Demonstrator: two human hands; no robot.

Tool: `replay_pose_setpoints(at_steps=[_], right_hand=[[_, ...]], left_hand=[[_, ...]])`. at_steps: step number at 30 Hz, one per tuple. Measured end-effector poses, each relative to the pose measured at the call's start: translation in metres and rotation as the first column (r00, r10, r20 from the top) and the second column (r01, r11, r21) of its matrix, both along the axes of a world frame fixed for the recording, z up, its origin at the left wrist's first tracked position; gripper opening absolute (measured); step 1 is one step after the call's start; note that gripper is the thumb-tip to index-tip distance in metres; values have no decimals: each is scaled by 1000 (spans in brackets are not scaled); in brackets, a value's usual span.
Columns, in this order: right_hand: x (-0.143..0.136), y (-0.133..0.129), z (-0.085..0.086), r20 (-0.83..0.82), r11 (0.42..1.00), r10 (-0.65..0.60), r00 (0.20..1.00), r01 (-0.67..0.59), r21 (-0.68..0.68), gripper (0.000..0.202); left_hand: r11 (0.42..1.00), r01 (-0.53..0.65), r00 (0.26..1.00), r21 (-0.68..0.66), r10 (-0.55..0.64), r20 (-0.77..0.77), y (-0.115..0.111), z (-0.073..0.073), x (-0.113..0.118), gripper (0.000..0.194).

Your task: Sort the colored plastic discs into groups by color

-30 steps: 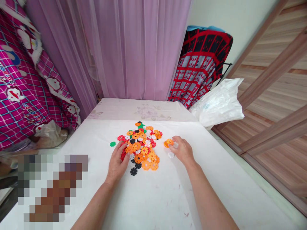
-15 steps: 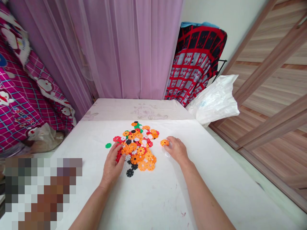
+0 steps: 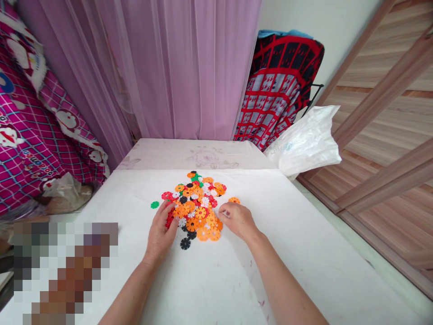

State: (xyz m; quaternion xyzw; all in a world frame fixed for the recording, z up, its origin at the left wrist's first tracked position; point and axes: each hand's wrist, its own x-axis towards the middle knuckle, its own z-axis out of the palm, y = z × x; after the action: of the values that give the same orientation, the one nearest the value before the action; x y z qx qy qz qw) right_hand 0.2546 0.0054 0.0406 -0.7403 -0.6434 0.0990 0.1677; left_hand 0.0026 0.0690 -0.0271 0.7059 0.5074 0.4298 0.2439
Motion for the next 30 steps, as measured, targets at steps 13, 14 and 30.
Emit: replay_pose_setpoints(at_steps=[13, 14, 30], right_hand=[[-43, 1, 4, 110, 984, -47, 993, 65, -166, 28], [-37, 2, 4, 80, 986, -59, 995, 71, -150, 28], [53, 18, -25, 0, 961, -255, 967, 254, 111, 20]], left_hand=[[1000, 2, 1000, 20, -2, 2, 1, -2, 1, 45], [1000, 1, 1000, 22, -1, 3, 1, -2, 1, 45], [1000, 2, 1000, 9, -2, 18, -2, 1, 1, 42]])
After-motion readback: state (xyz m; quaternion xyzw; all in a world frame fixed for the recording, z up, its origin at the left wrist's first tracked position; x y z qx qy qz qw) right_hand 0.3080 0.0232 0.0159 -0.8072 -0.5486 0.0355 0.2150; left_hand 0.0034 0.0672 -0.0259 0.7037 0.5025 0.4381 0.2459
